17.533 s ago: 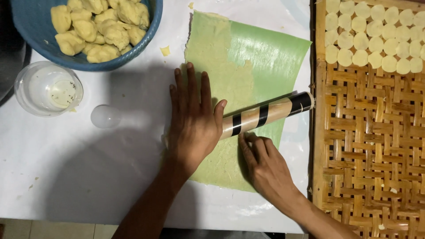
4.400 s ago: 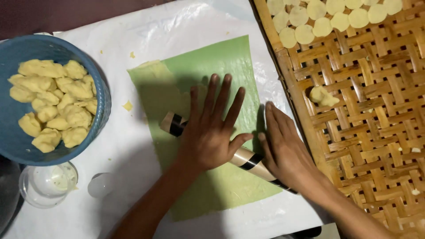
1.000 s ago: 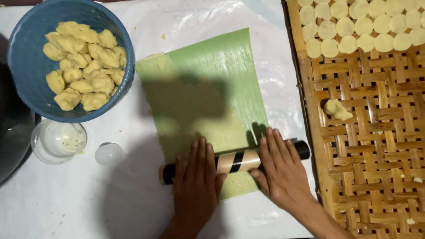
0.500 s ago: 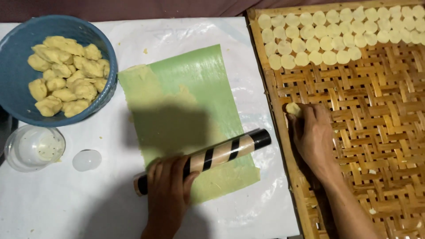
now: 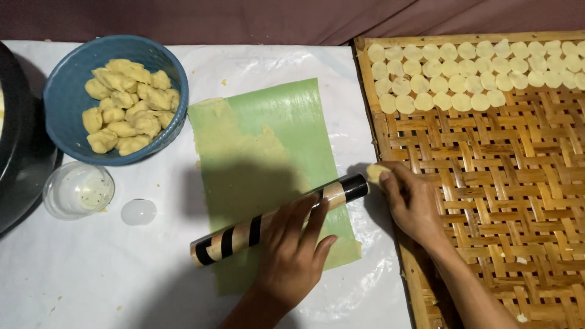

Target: Rolling out small pieces of dough into thin flat circles using a rolling pin on a plastic sheet.

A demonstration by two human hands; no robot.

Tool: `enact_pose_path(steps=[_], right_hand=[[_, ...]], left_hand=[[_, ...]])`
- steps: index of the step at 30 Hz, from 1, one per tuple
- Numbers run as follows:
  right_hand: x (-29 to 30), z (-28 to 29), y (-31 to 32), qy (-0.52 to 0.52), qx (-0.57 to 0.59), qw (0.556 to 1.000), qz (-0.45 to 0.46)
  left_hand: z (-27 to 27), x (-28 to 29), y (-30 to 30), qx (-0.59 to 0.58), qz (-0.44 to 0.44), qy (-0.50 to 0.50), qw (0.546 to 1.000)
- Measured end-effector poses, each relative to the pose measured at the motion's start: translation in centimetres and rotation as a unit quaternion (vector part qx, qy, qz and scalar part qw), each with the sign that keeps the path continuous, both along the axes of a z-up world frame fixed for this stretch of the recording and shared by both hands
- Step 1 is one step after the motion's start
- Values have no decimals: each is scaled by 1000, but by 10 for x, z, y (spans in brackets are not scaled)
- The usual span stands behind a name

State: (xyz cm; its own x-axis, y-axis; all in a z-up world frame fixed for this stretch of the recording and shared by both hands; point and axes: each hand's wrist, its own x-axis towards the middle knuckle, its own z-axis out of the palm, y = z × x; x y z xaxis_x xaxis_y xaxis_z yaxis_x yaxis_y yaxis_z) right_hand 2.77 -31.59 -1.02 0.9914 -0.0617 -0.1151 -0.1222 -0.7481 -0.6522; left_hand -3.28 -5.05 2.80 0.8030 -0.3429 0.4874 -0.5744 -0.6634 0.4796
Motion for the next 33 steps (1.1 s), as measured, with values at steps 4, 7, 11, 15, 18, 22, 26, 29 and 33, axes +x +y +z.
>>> enact_pose_path(steps=[4, 7, 11, 15, 18, 22, 26, 29, 33], right_hand=[[-23, 27, 22, 50, 73, 992, 90], [-29, 49, 31, 24, 119, 990, 72], [-30, 41, 14, 59, 264, 962, 26], [-32, 39, 20, 49, 215, 975, 16], [-31, 34, 21, -13, 165, 985, 40], [-26, 44, 43, 6, 128, 989, 76], [-24, 48, 64, -28, 80, 982, 168], [-18, 32, 57, -52, 36, 982, 175], [-6, 34, 38, -69, 7, 989, 132]], left_hand=[[-7, 35, -23, 12, -75, 34, 997], [-17, 51, -35, -36, -178, 128, 975], [-12, 53, -37, -48, -146, 139, 978], [-17, 47, -35, -57, -162, 21, 985], [-11, 44, -32, -65, -150, -43, 986], [0, 34, -19, -60, -113, -32, 991], [15, 26, 1, -2, -66, -23, 998], [-2, 33, 35, 23, 7, -26, 999], [-36, 70, 128, 100, 225, -51, 968]])
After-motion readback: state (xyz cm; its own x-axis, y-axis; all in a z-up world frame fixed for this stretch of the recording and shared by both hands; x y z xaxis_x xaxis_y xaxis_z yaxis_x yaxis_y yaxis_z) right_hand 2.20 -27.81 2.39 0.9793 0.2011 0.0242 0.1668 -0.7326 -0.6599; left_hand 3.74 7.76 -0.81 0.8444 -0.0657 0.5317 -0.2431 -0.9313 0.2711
